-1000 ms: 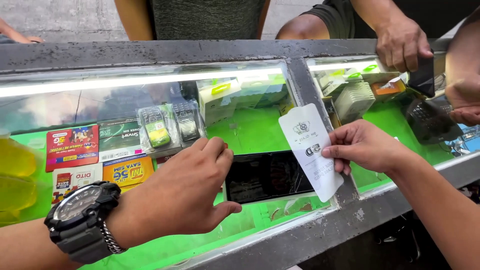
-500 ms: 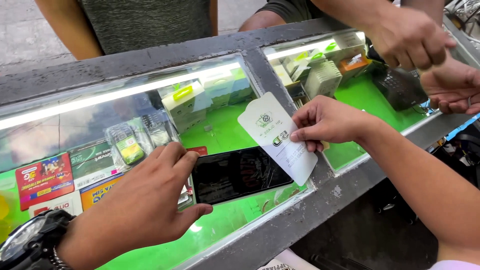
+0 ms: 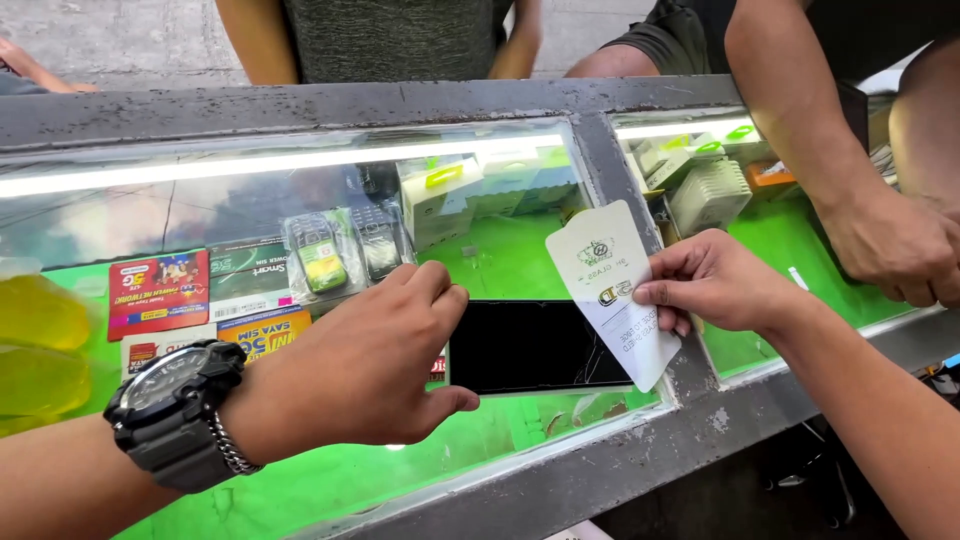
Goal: Cleaning a mobile phone screen and carefully applying a new screen protector, including peeling the backing and aligning it.
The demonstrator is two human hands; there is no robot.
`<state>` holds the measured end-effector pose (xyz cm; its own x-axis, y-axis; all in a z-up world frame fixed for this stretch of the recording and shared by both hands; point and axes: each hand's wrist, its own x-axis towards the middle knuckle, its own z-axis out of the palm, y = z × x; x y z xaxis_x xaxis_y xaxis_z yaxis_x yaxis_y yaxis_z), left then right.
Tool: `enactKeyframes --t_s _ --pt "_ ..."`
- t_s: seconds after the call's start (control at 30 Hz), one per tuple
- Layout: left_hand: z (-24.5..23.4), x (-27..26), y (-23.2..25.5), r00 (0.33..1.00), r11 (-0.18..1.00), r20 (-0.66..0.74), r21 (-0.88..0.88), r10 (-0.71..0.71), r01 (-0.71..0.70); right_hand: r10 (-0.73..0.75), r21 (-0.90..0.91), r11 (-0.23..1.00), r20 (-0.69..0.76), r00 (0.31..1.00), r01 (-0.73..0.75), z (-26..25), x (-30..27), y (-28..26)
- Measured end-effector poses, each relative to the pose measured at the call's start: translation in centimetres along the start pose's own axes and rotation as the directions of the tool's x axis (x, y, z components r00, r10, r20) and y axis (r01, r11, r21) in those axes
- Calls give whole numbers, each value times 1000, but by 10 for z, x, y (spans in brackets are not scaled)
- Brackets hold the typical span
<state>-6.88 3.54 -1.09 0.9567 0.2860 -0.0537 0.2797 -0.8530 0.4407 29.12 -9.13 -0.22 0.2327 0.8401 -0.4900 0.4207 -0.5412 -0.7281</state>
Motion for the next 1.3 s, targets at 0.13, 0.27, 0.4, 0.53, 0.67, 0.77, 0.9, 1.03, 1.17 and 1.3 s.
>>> enactKeyframes --t_s 0.13,0.27,0.4,0.53,0.67,0.77,0.9,1.03,1.17,1.3 --pt "2 0 -1 1000 1000 -19 10 14 -14 -26 14 1000 0 1000 26 1 2 3" --pt "2 -1 0 999 999 -26 19 26 -26 -49 0 999 -5 999 49 1 2 2" --pt "0 0 2 1000 1000 -11 5 14 -14 -80 -76 994 1 997 80 2 -1 -6" --pt "-5 1 3 1000 1000 9 1 10 -10 -59 -66 996 9 998 59 10 -3 -25" --pt "-6 0 5 1000 999 18 -41 -13 13 -1 -78 997 21 1000 2 12 -3 -33" --pt "-6 1 4 1000 999 10 -48 -5 6 -16 -73 997 51 999 20 11 0 -34" --pt "-7 1 5 1000 999 21 -47 -9 10 -60 -102 992 122 991 72 14 5 -40" --pt "-8 0 5 1000 999 27 -37 -9 10 -64 -174 981 149 987 90 18 6 -51" --pt "-8 -1 6 1000 999 17 -41 -12 13 -80 -154 982 175 981 107 18 11 -50" --pt "-8 -1 5 1000 1000 17 -21 -4 4 -103 -226 964 175 979 142 23 10 -58"
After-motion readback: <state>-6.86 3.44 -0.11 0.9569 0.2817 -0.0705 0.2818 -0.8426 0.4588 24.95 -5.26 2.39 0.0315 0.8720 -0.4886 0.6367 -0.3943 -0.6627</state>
